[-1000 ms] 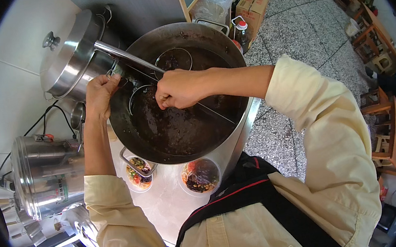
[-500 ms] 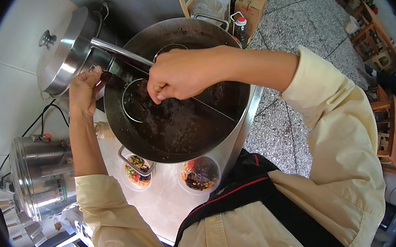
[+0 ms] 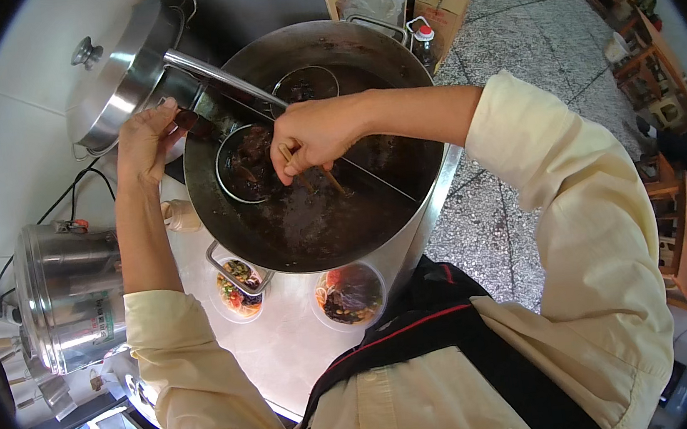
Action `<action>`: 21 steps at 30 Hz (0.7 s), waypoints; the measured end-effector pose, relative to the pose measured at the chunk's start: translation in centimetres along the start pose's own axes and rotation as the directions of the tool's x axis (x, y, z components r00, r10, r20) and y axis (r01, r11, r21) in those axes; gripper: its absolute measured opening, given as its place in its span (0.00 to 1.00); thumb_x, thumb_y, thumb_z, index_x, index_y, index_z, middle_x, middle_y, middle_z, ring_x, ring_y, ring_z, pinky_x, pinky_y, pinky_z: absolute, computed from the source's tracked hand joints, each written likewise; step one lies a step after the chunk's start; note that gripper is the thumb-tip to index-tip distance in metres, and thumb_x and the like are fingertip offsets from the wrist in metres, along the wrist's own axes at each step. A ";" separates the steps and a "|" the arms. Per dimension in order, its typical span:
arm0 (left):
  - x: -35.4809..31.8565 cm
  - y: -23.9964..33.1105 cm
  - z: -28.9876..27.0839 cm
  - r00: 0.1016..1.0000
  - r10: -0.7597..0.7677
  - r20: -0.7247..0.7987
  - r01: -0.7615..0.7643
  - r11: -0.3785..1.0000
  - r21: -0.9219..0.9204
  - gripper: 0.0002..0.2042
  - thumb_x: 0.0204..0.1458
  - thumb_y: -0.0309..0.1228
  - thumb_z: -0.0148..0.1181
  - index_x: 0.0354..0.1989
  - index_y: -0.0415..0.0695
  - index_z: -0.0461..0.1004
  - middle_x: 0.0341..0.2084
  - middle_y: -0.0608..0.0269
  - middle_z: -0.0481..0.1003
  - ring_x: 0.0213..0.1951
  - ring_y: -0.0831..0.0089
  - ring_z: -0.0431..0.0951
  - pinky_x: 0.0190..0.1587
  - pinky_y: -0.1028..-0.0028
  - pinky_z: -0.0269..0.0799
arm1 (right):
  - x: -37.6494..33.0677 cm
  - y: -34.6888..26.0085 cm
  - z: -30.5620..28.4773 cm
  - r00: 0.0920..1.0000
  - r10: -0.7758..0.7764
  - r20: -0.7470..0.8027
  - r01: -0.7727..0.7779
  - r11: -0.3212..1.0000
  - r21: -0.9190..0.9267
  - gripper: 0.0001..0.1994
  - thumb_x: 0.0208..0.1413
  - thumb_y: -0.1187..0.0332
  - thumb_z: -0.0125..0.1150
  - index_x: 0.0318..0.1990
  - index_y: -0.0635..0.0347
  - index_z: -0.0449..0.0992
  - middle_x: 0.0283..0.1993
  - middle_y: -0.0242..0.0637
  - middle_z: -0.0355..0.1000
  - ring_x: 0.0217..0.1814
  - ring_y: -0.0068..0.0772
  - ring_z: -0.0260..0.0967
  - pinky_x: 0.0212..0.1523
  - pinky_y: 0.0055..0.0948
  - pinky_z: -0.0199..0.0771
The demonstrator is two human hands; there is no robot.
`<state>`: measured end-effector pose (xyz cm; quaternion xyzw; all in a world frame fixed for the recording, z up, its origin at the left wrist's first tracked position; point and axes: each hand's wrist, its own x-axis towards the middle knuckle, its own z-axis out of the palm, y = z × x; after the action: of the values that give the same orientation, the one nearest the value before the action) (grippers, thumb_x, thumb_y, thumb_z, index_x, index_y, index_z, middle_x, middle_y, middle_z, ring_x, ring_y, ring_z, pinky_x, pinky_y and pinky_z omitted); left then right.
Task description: The person uses chopsticks to transfer cooked meat from a large pot into two small bowls containing noodles and toppings. Then, using a ladle, the person pours broth from a second pot into each bowl, completing the assembly of two noodle dishes.
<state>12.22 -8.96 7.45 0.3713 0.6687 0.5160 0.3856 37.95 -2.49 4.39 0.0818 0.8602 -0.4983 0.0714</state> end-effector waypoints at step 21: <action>-1.0 -0.9 0.9 0.997 -0.071 0.024 0.072 0.997 -0.026 0.08 0.49 0.28 0.62 0.22 0.40 0.71 0.23 0.62 0.74 0.25 0.75 0.74 0.32 0.79 0.72 | 2.0 0.7 0.7 0.972 -0.003 0.234 -0.014 0.997 0.070 0.07 0.53 0.71 0.55 0.37 0.61 0.77 0.31 0.33 0.75 0.27 0.24 0.69 0.27 0.24 0.72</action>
<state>13.36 -9.65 6.51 0.3478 0.6699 0.5066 0.4166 36.14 -2.61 3.05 0.0274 0.8273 -0.5344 0.1707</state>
